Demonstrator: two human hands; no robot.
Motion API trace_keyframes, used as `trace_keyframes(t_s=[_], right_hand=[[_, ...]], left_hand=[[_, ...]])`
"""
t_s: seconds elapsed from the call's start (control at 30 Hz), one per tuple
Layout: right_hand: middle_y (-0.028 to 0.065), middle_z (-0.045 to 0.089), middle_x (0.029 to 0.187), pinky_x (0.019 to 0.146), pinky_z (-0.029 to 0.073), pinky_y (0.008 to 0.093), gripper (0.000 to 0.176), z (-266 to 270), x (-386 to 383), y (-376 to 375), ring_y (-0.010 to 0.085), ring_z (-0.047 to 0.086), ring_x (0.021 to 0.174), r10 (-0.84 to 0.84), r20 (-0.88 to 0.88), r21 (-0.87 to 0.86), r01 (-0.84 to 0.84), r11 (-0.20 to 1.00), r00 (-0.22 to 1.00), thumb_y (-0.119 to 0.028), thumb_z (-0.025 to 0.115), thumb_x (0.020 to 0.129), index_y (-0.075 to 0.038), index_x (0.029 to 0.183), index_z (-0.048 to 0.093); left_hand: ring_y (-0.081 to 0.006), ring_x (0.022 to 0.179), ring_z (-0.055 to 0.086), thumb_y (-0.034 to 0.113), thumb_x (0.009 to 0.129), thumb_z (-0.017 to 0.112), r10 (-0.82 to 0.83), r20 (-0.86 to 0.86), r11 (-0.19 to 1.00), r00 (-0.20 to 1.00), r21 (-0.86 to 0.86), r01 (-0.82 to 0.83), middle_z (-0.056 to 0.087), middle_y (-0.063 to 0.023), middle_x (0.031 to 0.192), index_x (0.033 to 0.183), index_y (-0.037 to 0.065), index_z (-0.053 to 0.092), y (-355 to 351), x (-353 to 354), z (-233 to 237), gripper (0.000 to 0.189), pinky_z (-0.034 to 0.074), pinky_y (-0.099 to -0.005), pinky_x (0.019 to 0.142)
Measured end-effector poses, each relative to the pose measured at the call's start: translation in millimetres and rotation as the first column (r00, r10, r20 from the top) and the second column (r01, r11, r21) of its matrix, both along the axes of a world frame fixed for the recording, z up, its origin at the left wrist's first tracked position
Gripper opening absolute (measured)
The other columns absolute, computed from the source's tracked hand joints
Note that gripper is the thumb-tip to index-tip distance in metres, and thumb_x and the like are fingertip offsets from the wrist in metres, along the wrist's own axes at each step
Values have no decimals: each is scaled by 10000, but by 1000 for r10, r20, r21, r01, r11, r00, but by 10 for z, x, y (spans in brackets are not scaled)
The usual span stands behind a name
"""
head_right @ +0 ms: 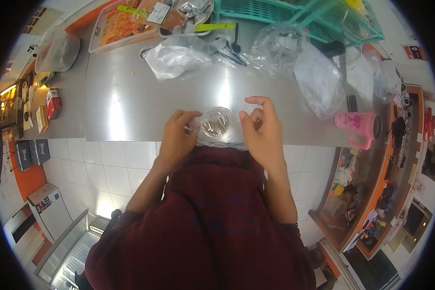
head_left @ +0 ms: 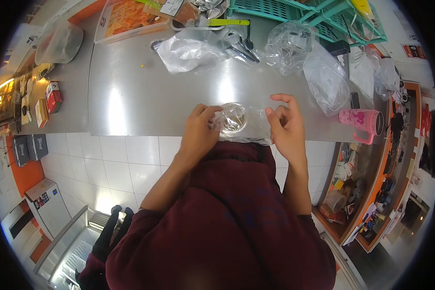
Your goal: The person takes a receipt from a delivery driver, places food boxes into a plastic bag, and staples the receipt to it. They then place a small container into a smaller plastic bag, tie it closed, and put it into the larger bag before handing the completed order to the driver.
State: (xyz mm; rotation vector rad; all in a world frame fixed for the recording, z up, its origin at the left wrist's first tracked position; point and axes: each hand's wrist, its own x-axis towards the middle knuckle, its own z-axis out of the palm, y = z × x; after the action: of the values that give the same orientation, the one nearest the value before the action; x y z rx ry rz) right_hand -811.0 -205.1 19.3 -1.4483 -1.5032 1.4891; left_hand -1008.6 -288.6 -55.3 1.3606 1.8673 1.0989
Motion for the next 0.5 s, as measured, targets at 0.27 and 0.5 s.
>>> trace_keyframes(t_s=[0.27,0.5], right_hand=[[-18,491,647,593,396,217,253,180,-104,-133,49,478,609,-24,-26,314,31,949,999,28,679,872,-31,1098,582],[21,564,720,618,452,270,252,261,-63,-200,105,560,667,136,-74,361,-100,927,988,14,699,839,-39,1064,600]], left_hand=[[-185,823,662,50,867,711,-255,235,900,938,-298,320,691,-98,916,945,21,721,-186,-310,1180,84,545,-298,678],[-257,959,622,101,906,689,-427,281,892,859,287,350,641,-114,1089,1027,13,629,-7,-260,664,161,468,-325,844]])
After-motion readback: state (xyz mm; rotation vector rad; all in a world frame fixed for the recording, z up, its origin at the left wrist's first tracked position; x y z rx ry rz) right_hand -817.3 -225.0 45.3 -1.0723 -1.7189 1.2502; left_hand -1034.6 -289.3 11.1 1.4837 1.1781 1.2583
